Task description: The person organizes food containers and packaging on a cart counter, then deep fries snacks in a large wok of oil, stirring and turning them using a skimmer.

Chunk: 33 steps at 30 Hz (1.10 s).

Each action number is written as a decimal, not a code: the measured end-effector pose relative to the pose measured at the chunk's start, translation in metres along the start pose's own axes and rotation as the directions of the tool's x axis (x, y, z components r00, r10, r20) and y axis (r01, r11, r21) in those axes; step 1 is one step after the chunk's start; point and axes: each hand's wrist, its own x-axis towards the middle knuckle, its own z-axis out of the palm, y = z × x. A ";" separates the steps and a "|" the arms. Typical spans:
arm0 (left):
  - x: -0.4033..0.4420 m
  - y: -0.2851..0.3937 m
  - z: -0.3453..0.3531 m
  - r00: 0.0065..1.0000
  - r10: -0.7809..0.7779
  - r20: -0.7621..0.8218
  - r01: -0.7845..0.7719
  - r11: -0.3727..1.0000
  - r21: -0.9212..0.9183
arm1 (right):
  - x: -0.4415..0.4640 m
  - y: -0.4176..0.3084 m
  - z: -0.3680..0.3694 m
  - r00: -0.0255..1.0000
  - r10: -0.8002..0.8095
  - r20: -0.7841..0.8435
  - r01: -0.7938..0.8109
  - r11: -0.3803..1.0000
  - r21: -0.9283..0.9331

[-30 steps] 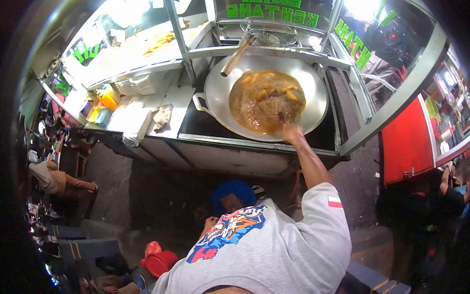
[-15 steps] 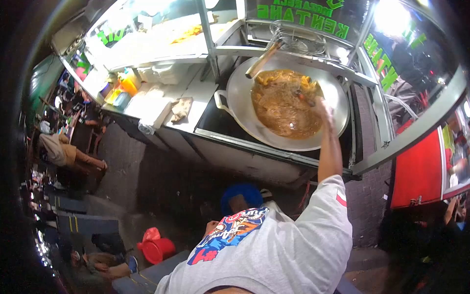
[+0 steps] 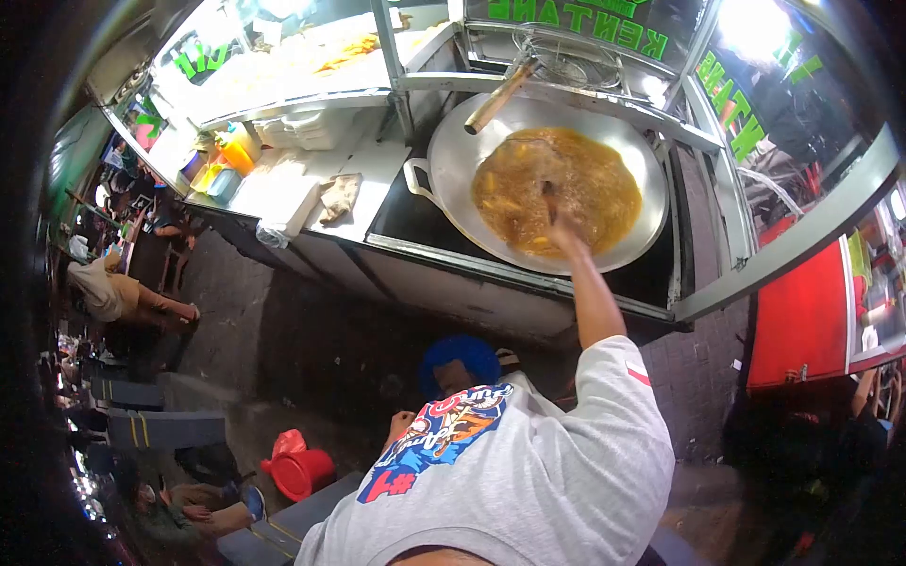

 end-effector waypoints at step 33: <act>0.019 0.018 0.008 0.962 0.190 0.196 -0.209 0.974 0.082 | -0.220 -0.057 -0.210 0.994 0.036 0.103 0.003 0.933 -0.359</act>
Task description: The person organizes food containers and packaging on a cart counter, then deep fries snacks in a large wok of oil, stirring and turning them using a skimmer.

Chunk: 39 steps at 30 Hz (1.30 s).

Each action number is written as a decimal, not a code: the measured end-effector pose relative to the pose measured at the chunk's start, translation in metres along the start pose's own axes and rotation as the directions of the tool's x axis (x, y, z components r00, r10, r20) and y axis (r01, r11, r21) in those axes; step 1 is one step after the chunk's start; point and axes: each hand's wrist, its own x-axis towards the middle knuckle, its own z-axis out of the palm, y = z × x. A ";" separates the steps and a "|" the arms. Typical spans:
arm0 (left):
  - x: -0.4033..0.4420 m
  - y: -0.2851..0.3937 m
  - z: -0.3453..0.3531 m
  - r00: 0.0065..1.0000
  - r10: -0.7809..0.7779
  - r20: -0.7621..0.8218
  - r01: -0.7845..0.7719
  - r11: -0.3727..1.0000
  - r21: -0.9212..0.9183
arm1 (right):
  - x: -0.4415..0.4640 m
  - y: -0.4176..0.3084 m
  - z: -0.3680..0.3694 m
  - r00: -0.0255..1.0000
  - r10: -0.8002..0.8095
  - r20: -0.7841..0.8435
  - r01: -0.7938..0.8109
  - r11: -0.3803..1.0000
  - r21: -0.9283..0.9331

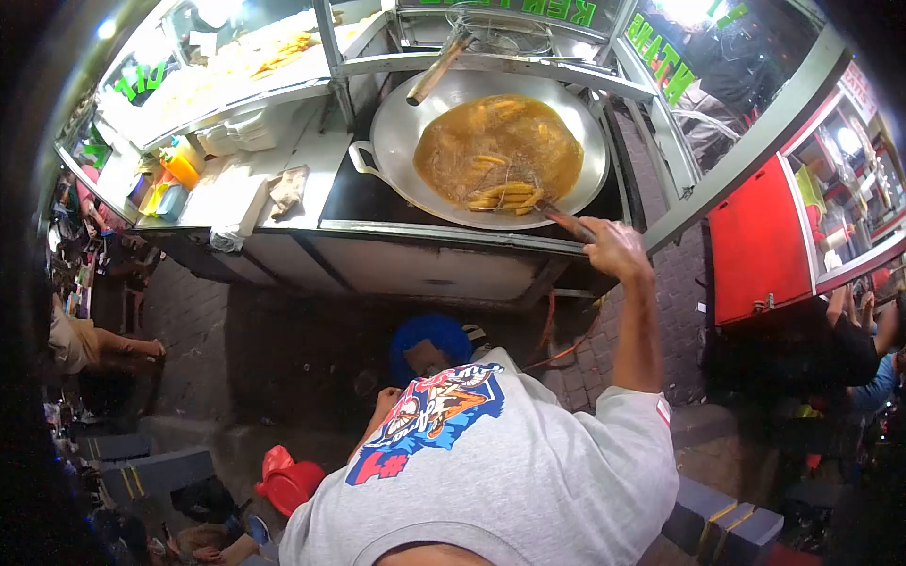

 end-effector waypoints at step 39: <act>-0.027 0.013 0.008 0.967 -0.177 -0.184 0.157 0.980 -0.120 | 0.263 0.043 0.050 0.985 -0.053 -0.161 0.061 0.997 0.045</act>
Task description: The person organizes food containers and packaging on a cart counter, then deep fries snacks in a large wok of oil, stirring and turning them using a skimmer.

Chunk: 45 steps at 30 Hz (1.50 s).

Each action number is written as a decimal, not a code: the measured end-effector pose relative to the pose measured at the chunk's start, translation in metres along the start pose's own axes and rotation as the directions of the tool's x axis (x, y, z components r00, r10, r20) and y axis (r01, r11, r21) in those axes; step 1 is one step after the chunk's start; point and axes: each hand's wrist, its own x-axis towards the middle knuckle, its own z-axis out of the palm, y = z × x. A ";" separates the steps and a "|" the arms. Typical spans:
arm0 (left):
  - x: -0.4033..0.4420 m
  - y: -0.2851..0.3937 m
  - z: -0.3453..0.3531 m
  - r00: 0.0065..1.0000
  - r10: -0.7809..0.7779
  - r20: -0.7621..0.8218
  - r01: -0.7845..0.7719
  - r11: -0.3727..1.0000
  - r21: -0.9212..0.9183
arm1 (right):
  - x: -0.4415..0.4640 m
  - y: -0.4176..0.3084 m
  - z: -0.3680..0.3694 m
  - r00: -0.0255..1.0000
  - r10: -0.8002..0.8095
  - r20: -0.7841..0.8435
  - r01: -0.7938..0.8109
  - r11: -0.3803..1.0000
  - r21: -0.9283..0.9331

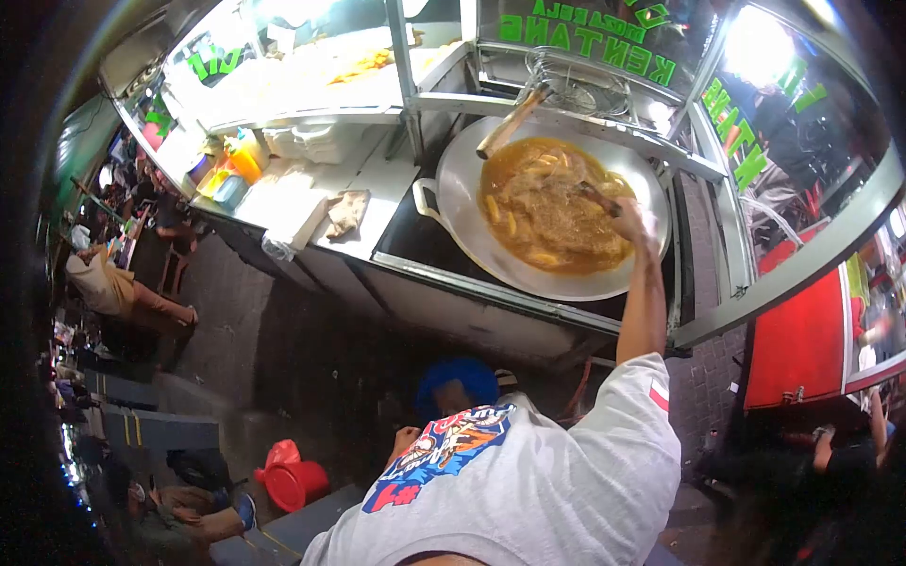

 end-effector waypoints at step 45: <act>0.045 -0.021 0.004 0.963 0.169 0.211 -0.207 0.962 0.178 | -0.220 -0.039 -0.155 0.972 0.048 0.229 0.009 0.971 -0.241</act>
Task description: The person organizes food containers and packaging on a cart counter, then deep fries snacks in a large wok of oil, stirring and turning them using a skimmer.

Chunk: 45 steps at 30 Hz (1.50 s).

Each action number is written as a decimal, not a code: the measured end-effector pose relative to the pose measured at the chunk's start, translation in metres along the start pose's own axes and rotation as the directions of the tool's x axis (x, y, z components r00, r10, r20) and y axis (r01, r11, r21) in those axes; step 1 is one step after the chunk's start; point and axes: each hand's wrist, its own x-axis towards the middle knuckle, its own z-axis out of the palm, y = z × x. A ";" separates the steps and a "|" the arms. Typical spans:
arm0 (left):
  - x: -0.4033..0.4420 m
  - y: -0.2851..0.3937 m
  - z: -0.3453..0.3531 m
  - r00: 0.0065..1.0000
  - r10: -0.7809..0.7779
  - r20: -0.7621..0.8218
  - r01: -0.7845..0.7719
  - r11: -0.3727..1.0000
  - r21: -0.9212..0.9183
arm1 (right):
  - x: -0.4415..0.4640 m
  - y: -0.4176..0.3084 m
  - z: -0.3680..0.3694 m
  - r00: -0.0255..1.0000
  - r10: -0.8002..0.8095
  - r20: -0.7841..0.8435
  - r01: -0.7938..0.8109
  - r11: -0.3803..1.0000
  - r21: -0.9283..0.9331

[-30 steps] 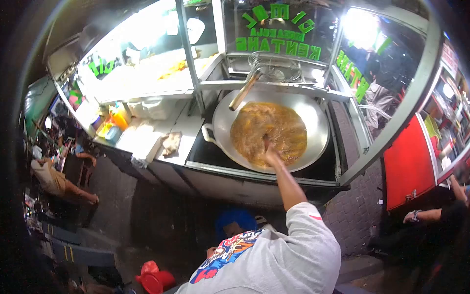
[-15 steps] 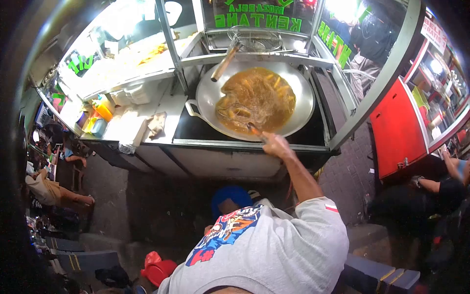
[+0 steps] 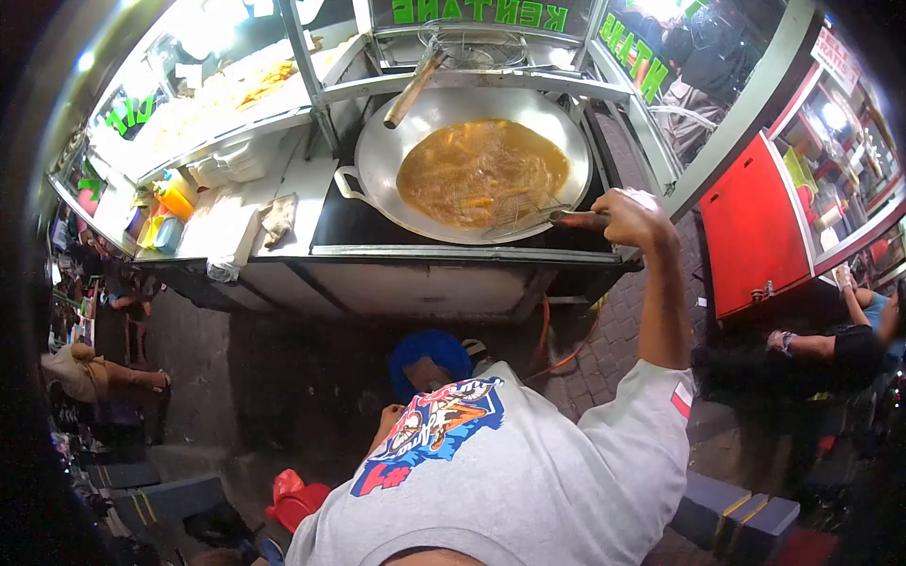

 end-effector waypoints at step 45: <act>-0.018 0.000 -0.001 0.954 -0.231 -0.188 0.188 0.957 -0.223 | 0.207 -0.146 0.206 0.998 0.064 -0.026 -0.022 0.644 0.765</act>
